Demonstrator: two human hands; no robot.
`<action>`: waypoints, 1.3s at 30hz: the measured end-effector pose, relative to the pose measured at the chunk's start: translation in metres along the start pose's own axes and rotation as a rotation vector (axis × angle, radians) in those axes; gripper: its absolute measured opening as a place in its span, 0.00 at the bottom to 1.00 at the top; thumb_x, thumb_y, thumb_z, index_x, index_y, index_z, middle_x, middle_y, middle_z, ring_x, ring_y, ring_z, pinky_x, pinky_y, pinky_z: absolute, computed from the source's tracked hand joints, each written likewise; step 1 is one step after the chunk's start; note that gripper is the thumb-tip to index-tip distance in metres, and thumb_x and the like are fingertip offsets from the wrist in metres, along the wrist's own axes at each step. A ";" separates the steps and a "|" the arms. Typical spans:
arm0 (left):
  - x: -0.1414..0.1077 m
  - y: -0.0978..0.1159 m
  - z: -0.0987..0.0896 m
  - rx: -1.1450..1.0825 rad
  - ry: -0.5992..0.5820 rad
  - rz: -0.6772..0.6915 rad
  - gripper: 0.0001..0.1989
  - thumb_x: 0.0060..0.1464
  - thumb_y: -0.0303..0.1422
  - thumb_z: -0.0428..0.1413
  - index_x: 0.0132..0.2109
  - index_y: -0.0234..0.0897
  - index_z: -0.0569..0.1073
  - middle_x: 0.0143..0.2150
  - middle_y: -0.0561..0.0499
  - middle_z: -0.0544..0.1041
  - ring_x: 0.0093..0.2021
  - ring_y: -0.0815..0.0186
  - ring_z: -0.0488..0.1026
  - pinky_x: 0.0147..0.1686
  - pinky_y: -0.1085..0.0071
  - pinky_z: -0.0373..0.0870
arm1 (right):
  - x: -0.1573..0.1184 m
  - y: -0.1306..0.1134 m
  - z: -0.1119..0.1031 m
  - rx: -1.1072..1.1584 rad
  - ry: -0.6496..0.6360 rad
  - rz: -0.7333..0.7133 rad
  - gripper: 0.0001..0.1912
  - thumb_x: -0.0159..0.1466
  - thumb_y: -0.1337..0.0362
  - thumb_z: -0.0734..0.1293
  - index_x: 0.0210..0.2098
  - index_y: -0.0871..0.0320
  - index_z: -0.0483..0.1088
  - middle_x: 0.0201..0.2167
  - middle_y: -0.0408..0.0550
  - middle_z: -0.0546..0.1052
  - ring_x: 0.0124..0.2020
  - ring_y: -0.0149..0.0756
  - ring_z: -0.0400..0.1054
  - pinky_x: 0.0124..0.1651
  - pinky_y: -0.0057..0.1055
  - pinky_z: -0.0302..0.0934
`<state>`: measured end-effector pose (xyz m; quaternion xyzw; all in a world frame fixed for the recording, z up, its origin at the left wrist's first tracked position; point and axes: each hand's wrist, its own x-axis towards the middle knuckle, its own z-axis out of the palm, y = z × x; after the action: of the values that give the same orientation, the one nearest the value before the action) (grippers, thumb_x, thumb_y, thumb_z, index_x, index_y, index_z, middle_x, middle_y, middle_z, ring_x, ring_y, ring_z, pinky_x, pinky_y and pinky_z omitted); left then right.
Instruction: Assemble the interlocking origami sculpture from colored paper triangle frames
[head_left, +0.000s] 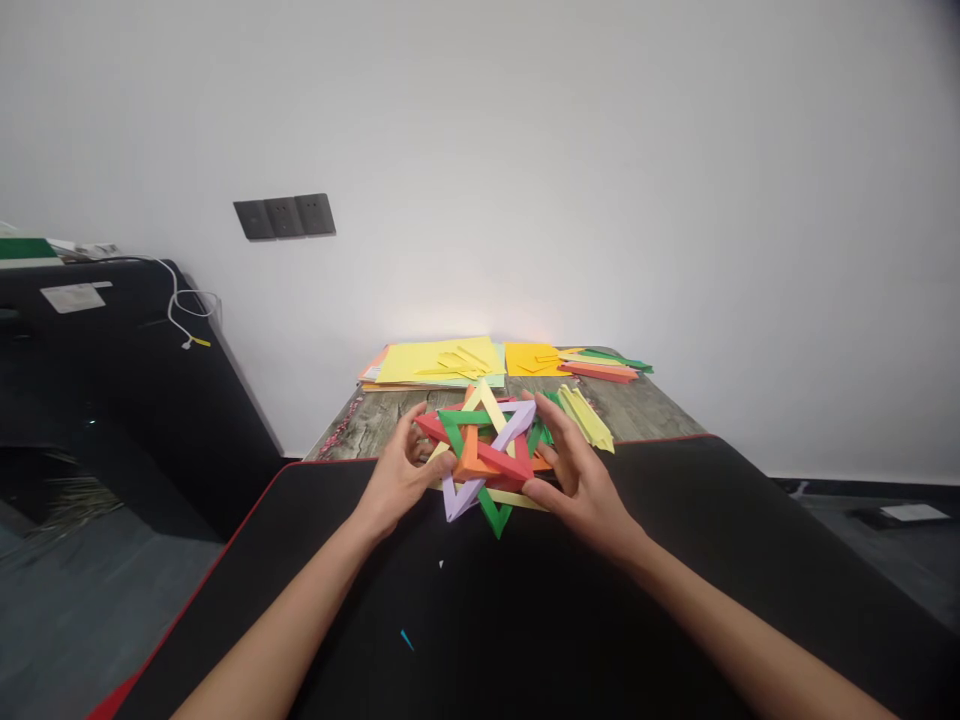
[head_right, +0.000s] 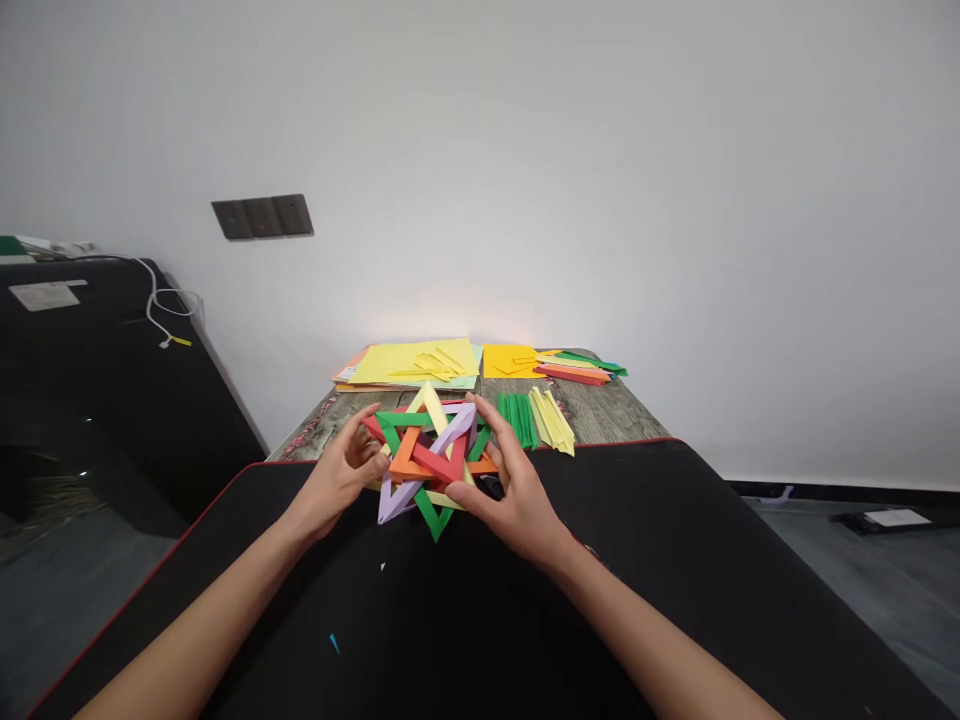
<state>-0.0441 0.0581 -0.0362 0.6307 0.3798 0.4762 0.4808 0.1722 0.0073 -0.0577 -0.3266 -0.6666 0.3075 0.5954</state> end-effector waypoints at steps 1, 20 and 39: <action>0.000 0.001 0.001 -0.020 0.010 0.012 0.45 0.43 0.50 0.63 0.63 0.38 0.56 0.52 0.41 0.72 0.50 0.56 0.71 0.48 0.62 0.68 | 0.000 -0.001 -0.001 -0.029 -0.014 -0.017 0.40 0.60 0.57 0.70 0.66 0.45 0.48 0.68 0.46 0.50 0.69 0.44 0.40 0.67 0.47 0.45; 0.004 0.008 -0.002 -0.256 0.162 0.157 0.19 0.49 0.43 0.62 0.45 0.36 0.77 0.42 0.45 0.80 0.43 0.60 0.76 0.43 0.68 0.72 | 0.000 -0.001 -0.002 -0.526 0.045 -0.376 0.51 0.55 0.55 0.73 0.68 0.48 0.40 0.68 0.52 0.49 0.70 0.52 0.34 0.66 0.58 0.37; -0.005 0.004 0.005 0.224 0.047 0.224 0.28 0.51 0.52 0.55 0.53 0.40 0.72 0.52 0.43 0.67 0.40 0.60 0.72 0.39 0.64 0.71 | 0.006 0.028 -0.002 0.143 0.124 0.297 0.31 0.56 0.46 0.68 0.54 0.54 0.63 0.54 0.53 0.71 0.59 0.50 0.61 0.61 0.50 0.54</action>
<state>-0.0407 0.0515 -0.0340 0.7073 0.3688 0.4964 0.3423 0.1756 0.0292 -0.0761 -0.3966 -0.5493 0.4178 0.6053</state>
